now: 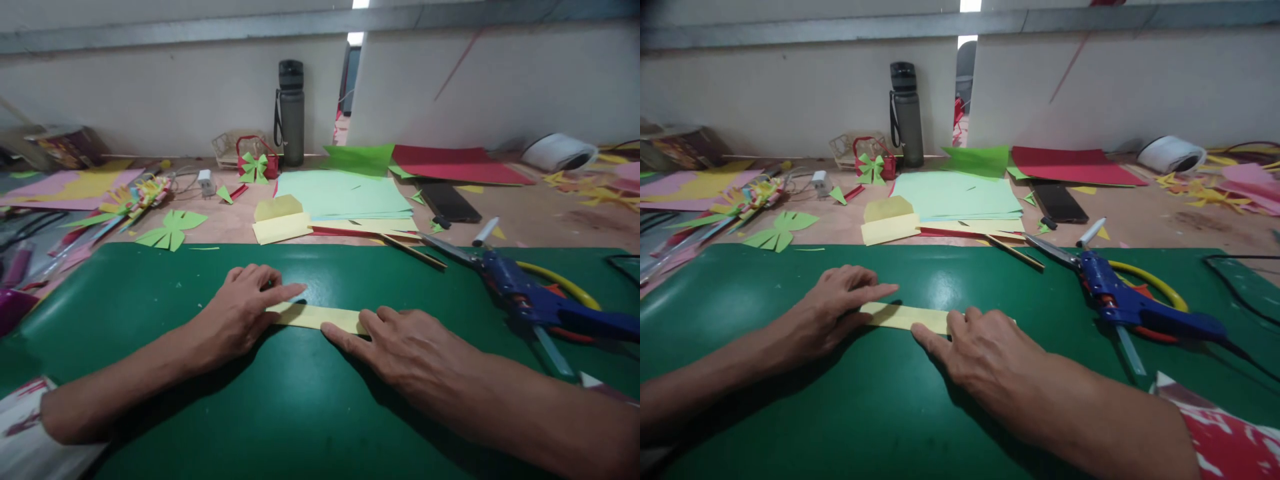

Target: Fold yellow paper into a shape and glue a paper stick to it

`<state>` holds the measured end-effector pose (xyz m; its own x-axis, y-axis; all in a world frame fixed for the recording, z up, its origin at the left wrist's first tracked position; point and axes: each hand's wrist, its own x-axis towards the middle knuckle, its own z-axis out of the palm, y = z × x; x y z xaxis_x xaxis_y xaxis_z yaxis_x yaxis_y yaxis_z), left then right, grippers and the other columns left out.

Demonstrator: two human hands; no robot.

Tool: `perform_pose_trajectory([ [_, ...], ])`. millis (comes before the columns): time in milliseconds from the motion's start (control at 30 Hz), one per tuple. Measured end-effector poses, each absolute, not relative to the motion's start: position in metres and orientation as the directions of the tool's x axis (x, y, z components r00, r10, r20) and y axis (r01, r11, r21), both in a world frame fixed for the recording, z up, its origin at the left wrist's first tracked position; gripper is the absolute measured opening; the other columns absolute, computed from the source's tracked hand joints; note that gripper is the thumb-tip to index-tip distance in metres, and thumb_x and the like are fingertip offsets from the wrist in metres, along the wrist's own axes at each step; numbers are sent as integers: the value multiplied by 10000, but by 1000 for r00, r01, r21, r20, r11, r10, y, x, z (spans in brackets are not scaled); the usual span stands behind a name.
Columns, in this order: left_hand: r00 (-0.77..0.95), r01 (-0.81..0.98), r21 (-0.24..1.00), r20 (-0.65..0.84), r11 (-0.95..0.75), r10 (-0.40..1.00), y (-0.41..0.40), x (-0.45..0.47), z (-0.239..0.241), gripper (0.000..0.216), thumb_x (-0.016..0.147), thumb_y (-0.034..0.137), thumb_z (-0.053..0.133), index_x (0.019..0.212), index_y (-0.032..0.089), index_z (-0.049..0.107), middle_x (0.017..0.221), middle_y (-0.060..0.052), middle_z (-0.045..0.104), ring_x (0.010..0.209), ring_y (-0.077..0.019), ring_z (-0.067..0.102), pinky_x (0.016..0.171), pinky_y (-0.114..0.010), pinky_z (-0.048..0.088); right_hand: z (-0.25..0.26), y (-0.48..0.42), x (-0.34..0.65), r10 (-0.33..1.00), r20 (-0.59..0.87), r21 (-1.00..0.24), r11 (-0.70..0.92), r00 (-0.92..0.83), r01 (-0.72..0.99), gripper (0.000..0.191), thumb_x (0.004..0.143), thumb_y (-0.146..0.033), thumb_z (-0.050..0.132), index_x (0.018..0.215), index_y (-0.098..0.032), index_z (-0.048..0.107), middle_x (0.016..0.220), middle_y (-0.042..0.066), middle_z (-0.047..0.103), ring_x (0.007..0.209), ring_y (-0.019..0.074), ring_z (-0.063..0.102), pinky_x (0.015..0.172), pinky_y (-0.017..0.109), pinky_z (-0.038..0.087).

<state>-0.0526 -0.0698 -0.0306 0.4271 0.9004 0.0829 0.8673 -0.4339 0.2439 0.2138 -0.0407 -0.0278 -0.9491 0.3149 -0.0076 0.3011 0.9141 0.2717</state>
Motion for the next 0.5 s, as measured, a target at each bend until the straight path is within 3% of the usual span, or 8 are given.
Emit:
perform_pose_trajectory([
  [100, 638, 764, 95, 28, -638, 769, -61, -56, -27, 490, 910, 162, 379, 1287, 475, 397, 1184, -57, 459, 993, -230, 424, 861, -402, 300, -26, -40, 215, 339, -17, 190, 925, -941, 330, 674, 735, -67, 517, 1362, -220, 320, 774, 19, 544, 589, 153, 457, 502, 280, 246],
  [167, 708, 705, 58, -9, -706, 706, -55, -55, -23, 531, 898, 143, 404, 1273, 519, 388, 1235, -43, 444, 1018, -232, 417, 899, -407, 282, -26, -39, 219, 357, -18, 145, 925, -934, 351, 677, 739, -57, 509, 1364, -232, 317, 838, 33, 555, 653, 163, 484, 541, 277, 294],
  [300, 776, 631, 80, -59, -772, 628, -48, -48, -15, 581, 854, 109, 454, 1272, 508, 393, 1237, -42, 457, 1025, -231, 427, 941, -415, 251, -32, -40, 231, 373, 13, 117, 921, -928, 371, 643, 752, -64, 500, 1356, -217, 341, 1015, 89, 557, 750, 176, 500, 637, 296, 355],
  [500, 814, 576, 62, -134, -815, 565, -45, -38, -2, 612, 817, 73, 462, 1286, 463, 401, 1220, -68, 454, 1061, -254, 421, 954, -451, 236, -34, -40, 235, 371, 27, 103, 923, -928, 372, 591, 773, -80, 488, 1334, -223, 370, 1018, 90, 559, 727, 167, 495, 624, 287, 360],
])
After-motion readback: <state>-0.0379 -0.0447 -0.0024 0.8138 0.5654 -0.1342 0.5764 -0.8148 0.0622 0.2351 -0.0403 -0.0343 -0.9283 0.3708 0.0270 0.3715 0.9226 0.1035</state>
